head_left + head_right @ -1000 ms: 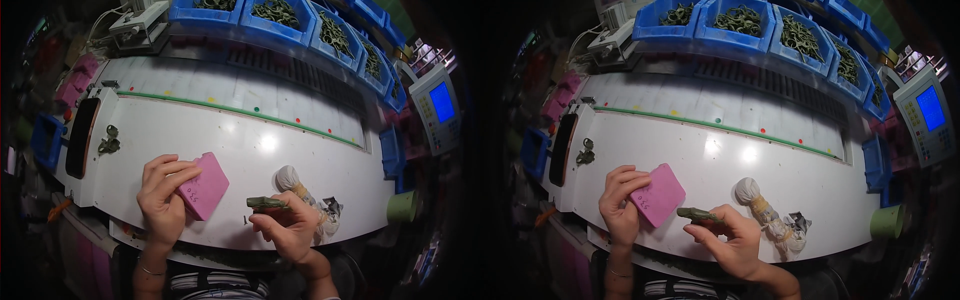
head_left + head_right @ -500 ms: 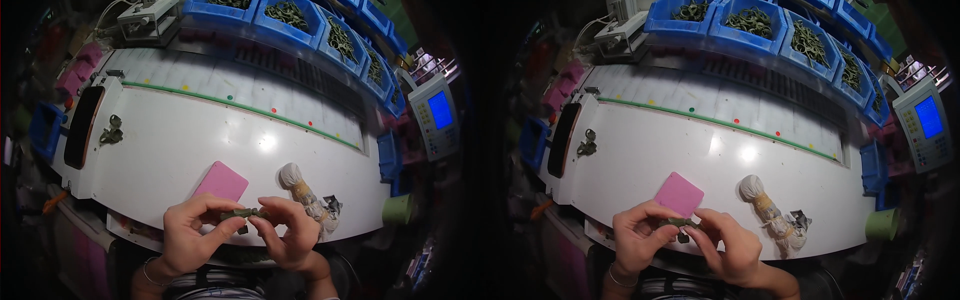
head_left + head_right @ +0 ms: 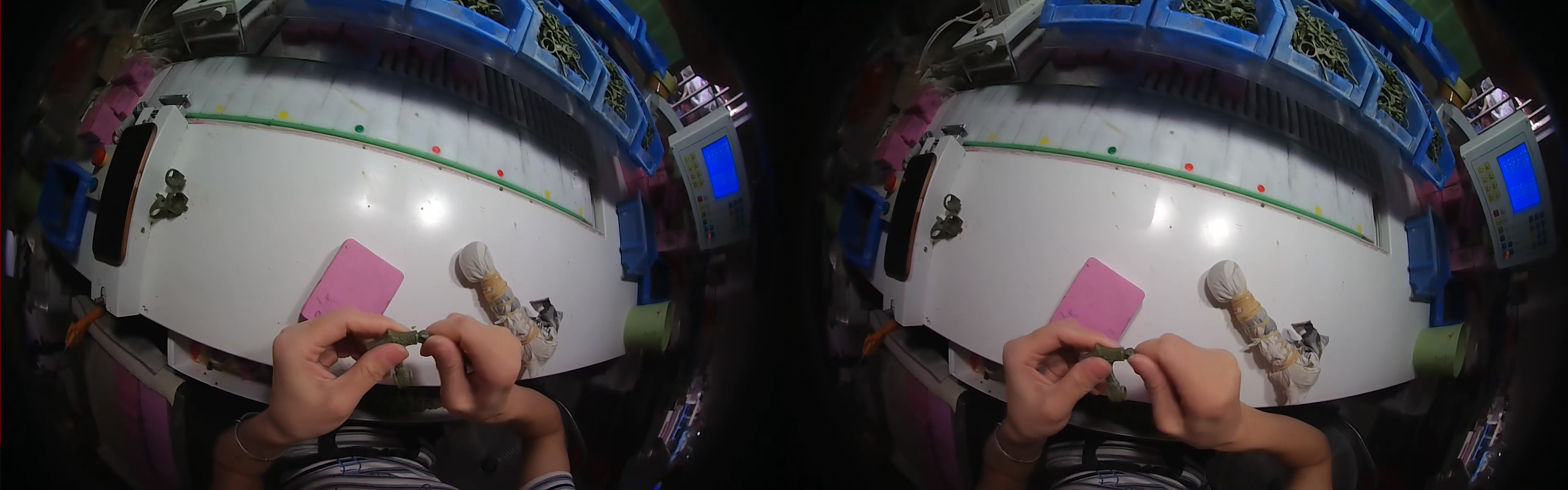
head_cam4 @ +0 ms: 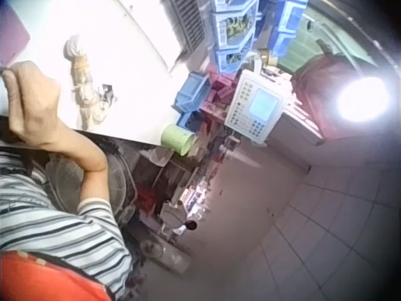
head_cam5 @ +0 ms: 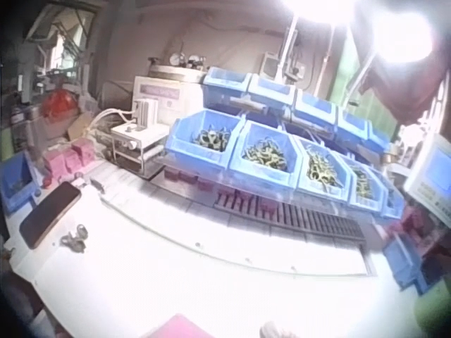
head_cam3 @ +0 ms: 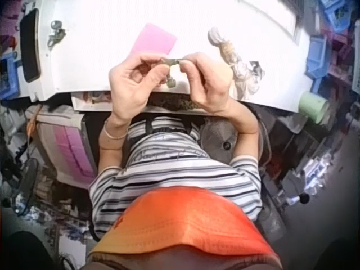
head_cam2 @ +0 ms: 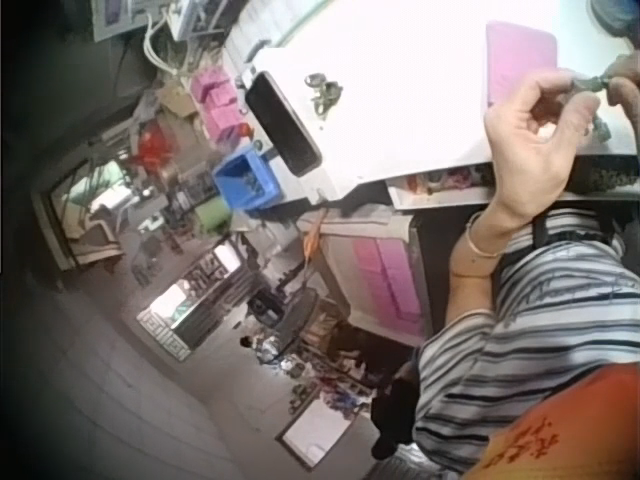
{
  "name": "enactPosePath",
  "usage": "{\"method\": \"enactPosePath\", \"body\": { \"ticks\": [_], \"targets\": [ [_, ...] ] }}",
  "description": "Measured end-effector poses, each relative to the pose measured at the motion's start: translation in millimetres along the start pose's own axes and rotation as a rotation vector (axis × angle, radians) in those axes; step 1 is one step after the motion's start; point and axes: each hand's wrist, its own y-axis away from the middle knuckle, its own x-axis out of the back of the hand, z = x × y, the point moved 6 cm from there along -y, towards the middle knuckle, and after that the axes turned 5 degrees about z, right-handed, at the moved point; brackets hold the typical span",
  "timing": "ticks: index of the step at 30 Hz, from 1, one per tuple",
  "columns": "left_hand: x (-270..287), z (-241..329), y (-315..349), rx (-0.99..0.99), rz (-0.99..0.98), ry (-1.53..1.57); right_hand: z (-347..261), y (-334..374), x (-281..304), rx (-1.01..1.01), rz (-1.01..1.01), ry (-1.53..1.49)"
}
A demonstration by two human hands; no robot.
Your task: Assemble small plastic toy parts using a mold and small components.
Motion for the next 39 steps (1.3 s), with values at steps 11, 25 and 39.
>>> {"method": "enactPosePath", "body": {
  "ticks": [11,25,39],
  "targets": [
    [-1.0,-19.7,-4.5,0.138,-0.030,0.233,26.6,27.4,-24.4,-0.984,-0.198,-1.121],
    [1.3,-13.3,-1.8,0.348,-0.134,0.041,3.4,1.9,7.9,-0.087,-0.332,-0.039],
    [-7.1,-16.5,-14.1,0.380,-0.325,-0.069,4.0,10.5,3.4,0.007,-0.632,-0.112]
  ]
}}
